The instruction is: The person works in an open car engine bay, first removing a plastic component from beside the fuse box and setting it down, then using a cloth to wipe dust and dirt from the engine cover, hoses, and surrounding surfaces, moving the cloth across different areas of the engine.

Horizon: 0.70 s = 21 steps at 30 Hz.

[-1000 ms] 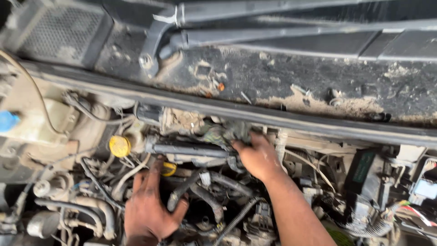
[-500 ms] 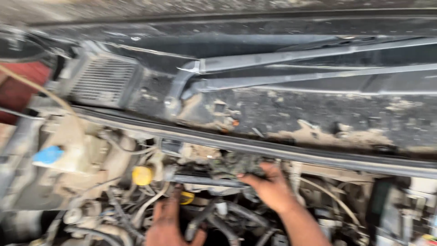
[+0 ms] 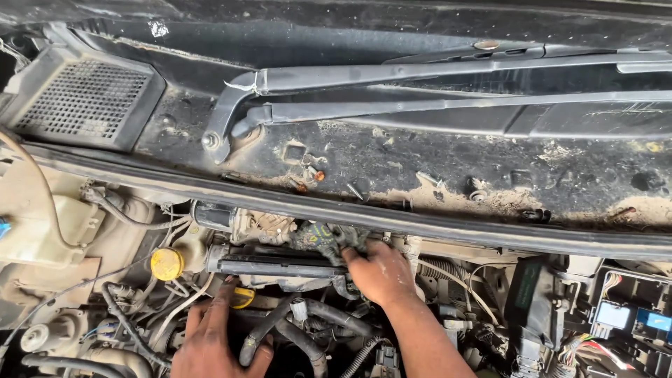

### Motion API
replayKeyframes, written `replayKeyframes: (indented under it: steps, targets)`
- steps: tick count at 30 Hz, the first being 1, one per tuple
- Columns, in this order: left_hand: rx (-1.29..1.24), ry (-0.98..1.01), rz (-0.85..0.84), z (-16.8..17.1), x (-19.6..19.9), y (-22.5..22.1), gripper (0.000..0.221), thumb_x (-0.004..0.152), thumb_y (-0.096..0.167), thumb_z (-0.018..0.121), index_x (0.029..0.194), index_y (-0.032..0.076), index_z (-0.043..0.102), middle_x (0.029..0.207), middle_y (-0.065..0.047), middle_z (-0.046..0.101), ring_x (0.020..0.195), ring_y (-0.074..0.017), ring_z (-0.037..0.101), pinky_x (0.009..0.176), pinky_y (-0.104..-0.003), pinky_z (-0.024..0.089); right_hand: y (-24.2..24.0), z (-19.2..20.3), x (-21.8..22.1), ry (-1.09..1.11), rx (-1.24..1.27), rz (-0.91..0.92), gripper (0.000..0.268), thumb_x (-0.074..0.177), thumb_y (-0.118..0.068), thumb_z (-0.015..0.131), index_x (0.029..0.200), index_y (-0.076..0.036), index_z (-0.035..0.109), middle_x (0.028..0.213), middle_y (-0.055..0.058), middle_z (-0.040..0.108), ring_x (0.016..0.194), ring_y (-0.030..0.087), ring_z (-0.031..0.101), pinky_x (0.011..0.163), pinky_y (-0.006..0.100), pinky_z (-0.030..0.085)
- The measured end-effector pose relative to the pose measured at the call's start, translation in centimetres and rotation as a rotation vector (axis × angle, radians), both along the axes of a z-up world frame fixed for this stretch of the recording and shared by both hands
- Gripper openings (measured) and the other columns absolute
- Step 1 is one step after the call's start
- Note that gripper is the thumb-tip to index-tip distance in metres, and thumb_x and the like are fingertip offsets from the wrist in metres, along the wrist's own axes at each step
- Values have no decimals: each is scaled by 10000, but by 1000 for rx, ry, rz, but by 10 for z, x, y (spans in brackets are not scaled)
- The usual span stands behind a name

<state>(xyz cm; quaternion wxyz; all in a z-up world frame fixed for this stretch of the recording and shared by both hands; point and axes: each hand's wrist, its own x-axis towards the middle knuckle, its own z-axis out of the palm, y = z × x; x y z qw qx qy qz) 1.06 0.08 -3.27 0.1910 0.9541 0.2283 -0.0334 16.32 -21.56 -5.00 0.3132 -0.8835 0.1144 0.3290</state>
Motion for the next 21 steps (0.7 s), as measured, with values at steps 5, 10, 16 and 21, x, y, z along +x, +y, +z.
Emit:
replayKeyframes:
  steps: [5,10,16,21]
  targets:
    - [4,-4,4,17,-3,-8,1166,515,354,901,1542,179,376,1224,-224,615,1060,-376,679,875,-464,602,10,-52,1,-171,449,87,498,830,-442,629,1196,-151,799,1161,95,841,1134,258,756,1021,418,523]
    - [44,-145,-97,10,-7,-7,1107,539,377,876,1527,169,424,1146,-259,631,1051,-450,646,862,-520,555,12,-65,5,-254,464,54,721,751,-500,784,1278,-12,717,1332,203,680,1270,332,637,1064,413,497]
    - [82,-120,-45,13,-13,-19,956,641,454,819,1488,196,461,1172,-235,645,1038,-437,646,869,-515,550,9,-45,0,-234,269,42,871,804,-633,680,1434,-46,552,1412,231,619,1347,348,580,1145,402,433]
    - [113,-265,-149,-3,-22,-7,997,625,523,800,1460,74,492,1130,-262,665,1046,-443,645,850,-515,546,1,-22,-7,-146,164,-42,805,825,-640,670,1427,-116,567,1414,169,608,1359,360,522,1160,447,375]
